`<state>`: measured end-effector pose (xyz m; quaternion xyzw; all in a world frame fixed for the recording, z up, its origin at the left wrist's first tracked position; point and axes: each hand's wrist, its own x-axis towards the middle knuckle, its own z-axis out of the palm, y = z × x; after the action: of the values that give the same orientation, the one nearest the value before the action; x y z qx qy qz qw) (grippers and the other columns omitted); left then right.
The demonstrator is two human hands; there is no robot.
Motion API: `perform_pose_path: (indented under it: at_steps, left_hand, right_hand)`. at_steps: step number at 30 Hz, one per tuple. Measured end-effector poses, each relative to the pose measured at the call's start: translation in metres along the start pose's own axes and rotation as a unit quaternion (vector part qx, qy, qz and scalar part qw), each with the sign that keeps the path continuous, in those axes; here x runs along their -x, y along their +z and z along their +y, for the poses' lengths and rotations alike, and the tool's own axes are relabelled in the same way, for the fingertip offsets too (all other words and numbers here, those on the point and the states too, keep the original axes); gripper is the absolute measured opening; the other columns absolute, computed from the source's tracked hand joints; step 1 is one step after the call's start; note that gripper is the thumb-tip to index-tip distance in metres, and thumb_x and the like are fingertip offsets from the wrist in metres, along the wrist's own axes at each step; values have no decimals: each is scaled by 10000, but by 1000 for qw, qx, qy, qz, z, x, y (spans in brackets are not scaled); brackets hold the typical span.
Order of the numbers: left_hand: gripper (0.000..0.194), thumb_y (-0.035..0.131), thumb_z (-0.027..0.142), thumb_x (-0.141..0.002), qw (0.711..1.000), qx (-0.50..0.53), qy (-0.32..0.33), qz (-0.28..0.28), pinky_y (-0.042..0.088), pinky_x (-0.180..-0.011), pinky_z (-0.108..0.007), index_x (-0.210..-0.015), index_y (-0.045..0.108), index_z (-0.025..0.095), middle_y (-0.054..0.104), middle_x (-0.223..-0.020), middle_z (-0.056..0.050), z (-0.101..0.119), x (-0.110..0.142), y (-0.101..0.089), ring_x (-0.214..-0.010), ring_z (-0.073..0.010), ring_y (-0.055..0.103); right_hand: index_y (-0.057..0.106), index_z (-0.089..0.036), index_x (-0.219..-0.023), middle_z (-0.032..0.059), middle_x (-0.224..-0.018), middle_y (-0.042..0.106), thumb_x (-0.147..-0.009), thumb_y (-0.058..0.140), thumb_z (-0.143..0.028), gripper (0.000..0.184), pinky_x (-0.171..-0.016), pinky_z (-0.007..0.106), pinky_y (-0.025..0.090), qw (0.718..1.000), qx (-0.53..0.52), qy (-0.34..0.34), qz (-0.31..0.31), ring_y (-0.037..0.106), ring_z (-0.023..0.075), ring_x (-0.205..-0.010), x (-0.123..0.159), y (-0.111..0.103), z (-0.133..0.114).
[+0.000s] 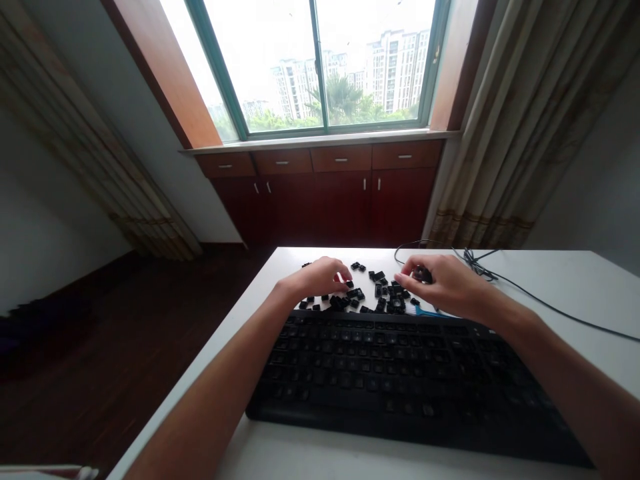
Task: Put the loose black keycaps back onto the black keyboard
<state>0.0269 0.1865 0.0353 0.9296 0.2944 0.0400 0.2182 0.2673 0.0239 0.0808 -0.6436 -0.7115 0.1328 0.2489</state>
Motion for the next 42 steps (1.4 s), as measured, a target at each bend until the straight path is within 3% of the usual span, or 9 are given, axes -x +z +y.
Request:
perform_pose_path:
  at_steps: [8, 15, 20, 23, 27, 29, 35, 42]
  left_hand:
    - [189, 708, 296, -833, 999, 10, 22, 37, 469, -763, -262, -973, 797, 206, 764, -931, -53, -1, -3, 10, -793, -178, 665]
    - [261, 742, 379, -810, 992, 117, -1, 42, 495, -791, -294, -971, 795, 180, 763, -906, -72, -4, -3, 13, -832, -203, 672]
    - [477, 700, 520, -853, 962, 271, -12, -31, 572, -801, -307, -1158, 739, 156, 764, -1020, -114, 5, -1, 9, -921, -216, 719]
    - [489, 717, 495, -862, 912, 402, -10, -81, 582, -847, -263, -1204, 715, 145, 743, -1104, -126, 12, 1, 7, -937, -169, 719]
    - [367, 820, 320, -808, 771, 619, -27, -150, 571, -800, -153, -1090, 747, 97, 742, -1016, -101, 21, 4, 4, -838, -95, 705]
    - [319, 818, 263, -812, 745, 646, -28, -165, 579, -773, -144, -1059, 749, 73, 741, -968, -95, 25, 4, 3, -812, -94, 708]
    - [278, 802, 225, -825, 732, 658, -18, -178, 593, -733, -157, -1039, 746, 57, 742, -919, -95, 29, 5, 1, -770, -102, 718]
    - [305, 843, 253, -780, 763, 621, -18, -178, 598, -788, -200, -1018, 759, 82, 741, -895, -82, 31, 6, -1, -808, -122, 721]
  right_hand:
    - [689, -212, -834, 19, -718, 695, -909, 571, -502, 322, -577, 289, 376, 1000, 0, 13, -14, 592, 168, -628, 1, 4, 1]
    - [692, -217, -871, 25, -743, 699, -920, 554, -523, 339, -584, 295, 387, 999, 1, 13, -31, 585, 174, -639, 1, 12, 3]
    - [686, -231, -1069, 10, -753, 690, -913, 596, -498, 322, -569, 275, 415, 997, -32, 1, -70, 589, 157, -624, 2, 14, 3]
    - [652, -262, -1198, 3, -846, 706, -904, 637, -454, 352, -574, 260, 425, 996, -48, -37, -64, 597, 139, -637, 3, 13, -1]
    - [642, -290, -1209, -15, -911, 717, -922, 634, -412, 312, -600, 251, 449, 992, -80, -89, -38, 616, 128, -677, 5, 12, -8]
    - [644, -296, -1197, -19, -922, 721, -923, 640, -395, 291, -627, 258, 469, 990, -91, -104, -16, 629, 132, -700, 5, 11, -10]
    - [655, -294, -1200, 0, -1004, 724, -915, 670, -325, 287, -769, 294, 506, 985, -91, -144, 14, 664, 168, -869, 5, 11, -13]
    - [677, -298, -1197, 11, -1054, 713, -922, 681, -312, 275, -784, 298, 493, 982, -73, -174, 13, 656, 173, -909, 6, 13, -16]
